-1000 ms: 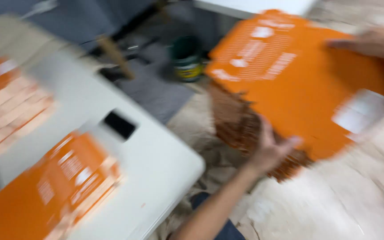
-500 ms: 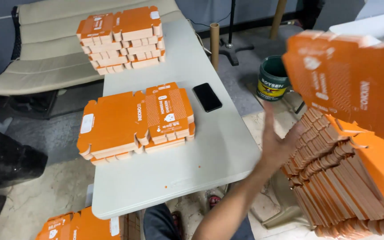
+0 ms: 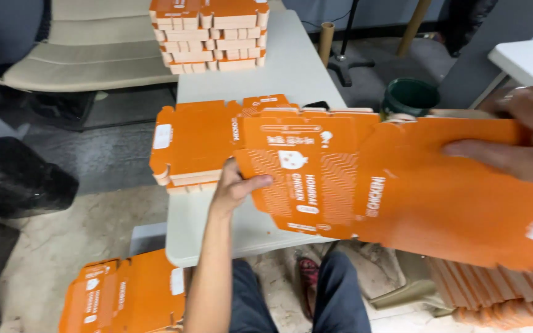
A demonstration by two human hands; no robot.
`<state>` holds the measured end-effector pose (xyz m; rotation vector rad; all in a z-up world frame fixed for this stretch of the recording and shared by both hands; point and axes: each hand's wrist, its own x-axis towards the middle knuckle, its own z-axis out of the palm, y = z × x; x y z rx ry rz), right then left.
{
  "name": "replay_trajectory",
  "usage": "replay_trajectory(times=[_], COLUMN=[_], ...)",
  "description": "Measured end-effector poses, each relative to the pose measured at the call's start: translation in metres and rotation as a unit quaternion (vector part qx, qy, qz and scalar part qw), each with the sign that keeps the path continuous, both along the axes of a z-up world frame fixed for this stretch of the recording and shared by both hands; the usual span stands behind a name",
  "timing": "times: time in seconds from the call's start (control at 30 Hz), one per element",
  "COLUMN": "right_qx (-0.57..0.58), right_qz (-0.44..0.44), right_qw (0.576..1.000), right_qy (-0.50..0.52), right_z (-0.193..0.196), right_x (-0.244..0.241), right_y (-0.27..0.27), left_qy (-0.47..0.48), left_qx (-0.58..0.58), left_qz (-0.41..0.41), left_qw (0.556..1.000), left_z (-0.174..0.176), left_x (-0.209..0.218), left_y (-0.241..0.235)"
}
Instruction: Folding flat cardboard templates into boxes and stacking them.
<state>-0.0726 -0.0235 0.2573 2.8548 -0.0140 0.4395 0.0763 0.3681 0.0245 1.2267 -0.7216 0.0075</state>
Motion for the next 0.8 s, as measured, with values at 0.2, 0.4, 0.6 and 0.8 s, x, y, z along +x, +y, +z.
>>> replay_trajectory(times=[0.2, 0.4, 0.6, 0.8], right_qx=[-0.095, 0.013, 0.000, 0.629], right_qz=[0.299, 0.354, 0.251, 0.215], right_qw=[0.916, 0.915, 0.954, 0.737], right_qy=[-0.249, -0.193, -0.163, -0.119], right_z=[-0.075, -0.117, -0.094, -0.223], right_x=[0.051, 0.077, 0.055, 0.053], right_y=[0.056, 0.119, 0.119, 0.062], left_qy=[0.010, 0.135, 0.121, 0.108], left_qx=[0.119, 0.088, 0.036, 0.013], left_qz=[0.163, 0.172, 0.198, 0.214], left_qw=[0.979, 0.972, 0.972, 0.971], left_z=[0.002, -0.045, -0.026, -0.046], left_x=[-0.035, -0.042, -0.062, -0.054], left_y=[0.120, 0.160, 0.141, 0.119])
